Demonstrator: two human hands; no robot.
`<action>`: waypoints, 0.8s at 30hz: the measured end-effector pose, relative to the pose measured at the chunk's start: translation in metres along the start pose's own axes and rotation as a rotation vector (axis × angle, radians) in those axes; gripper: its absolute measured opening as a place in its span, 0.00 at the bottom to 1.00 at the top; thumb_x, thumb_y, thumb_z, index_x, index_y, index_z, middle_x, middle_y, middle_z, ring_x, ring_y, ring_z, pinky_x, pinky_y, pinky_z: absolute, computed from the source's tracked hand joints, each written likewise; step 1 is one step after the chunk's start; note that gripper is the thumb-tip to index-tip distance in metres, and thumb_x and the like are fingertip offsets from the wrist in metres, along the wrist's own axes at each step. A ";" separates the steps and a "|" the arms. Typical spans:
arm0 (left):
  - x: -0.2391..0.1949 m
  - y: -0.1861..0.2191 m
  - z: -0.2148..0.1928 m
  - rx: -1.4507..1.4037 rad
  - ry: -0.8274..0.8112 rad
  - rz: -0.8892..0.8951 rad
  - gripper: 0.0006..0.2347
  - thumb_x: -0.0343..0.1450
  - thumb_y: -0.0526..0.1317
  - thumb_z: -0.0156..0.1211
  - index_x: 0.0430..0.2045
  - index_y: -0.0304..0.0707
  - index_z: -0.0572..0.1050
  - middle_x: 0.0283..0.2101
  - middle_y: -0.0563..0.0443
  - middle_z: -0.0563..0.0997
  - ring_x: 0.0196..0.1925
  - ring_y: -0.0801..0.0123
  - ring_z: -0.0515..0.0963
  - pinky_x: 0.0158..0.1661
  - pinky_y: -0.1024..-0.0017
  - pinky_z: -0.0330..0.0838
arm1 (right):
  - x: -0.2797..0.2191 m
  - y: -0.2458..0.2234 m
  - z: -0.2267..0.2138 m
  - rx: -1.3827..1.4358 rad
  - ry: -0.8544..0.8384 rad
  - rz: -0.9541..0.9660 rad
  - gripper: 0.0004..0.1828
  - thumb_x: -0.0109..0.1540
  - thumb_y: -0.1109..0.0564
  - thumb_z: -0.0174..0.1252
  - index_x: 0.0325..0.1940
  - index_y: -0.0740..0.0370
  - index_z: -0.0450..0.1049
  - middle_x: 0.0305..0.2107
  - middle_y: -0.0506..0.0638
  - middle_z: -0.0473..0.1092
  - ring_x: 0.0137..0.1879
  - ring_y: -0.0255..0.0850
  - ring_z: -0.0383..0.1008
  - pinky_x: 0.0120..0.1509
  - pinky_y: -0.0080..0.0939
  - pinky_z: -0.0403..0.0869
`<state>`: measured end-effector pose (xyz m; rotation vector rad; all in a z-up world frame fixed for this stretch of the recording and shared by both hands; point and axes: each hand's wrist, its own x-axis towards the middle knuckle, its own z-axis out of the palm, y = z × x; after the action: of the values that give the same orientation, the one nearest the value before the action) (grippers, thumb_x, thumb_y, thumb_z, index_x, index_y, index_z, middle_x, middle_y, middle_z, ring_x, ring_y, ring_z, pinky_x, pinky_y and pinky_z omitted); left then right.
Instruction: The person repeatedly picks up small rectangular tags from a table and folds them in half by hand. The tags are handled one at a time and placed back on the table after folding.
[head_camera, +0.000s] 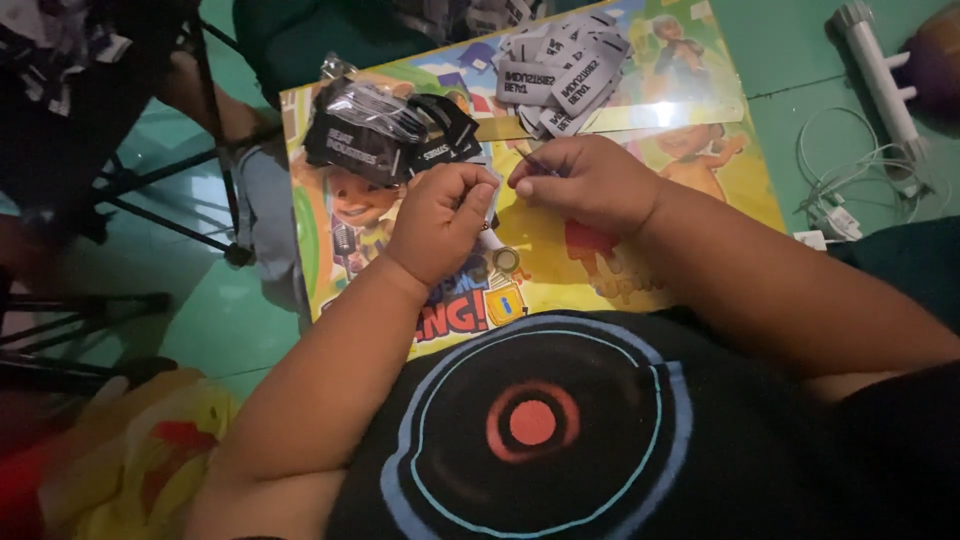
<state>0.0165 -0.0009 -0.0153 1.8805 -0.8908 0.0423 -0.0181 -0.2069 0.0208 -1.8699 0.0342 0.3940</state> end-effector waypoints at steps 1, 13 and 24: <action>-0.001 0.001 0.000 -0.002 -0.002 -0.003 0.07 0.69 0.41 0.48 0.31 0.42 0.74 0.22 0.49 0.75 0.36 0.55 0.75 0.44 0.67 0.64 | 0.001 0.003 0.001 0.001 -0.001 0.004 0.12 0.57 0.54 0.54 0.40 0.63 0.75 0.28 0.60 0.69 0.34 0.48 0.72 0.40 0.40 0.72; -0.015 -0.007 0.004 -0.066 -0.008 -0.068 0.07 0.69 0.41 0.53 0.34 0.40 0.74 0.23 0.48 0.74 0.29 0.59 0.75 0.35 0.68 0.69 | 0.012 0.016 0.004 -0.096 -0.201 -0.434 0.07 0.54 0.59 0.60 0.35 0.64 0.75 0.23 0.58 0.70 0.33 0.50 0.71 0.41 0.48 0.69; 0.000 0.004 -0.007 -0.389 -0.003 -0.494 0.14 0.62 0.30 0.59 0.41 0.38 0.68 0.34 0.50 0.74 0.37 0.71 0.75 0.38 0.77 0.73 | 0.012 0.014 0.008 0.306 0.142 0.041 0.05 0.56 0.55 0.56 0.30 0.58 0.70 0.17 0.48 0.65 0.21 0.35 0.63 0.23 0.29 0.64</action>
<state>0.0165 0.0039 -0.0082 1.6794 -0.3790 -0.4066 -0.0119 -0.2016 0.0025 -1.5935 0.2180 0.2664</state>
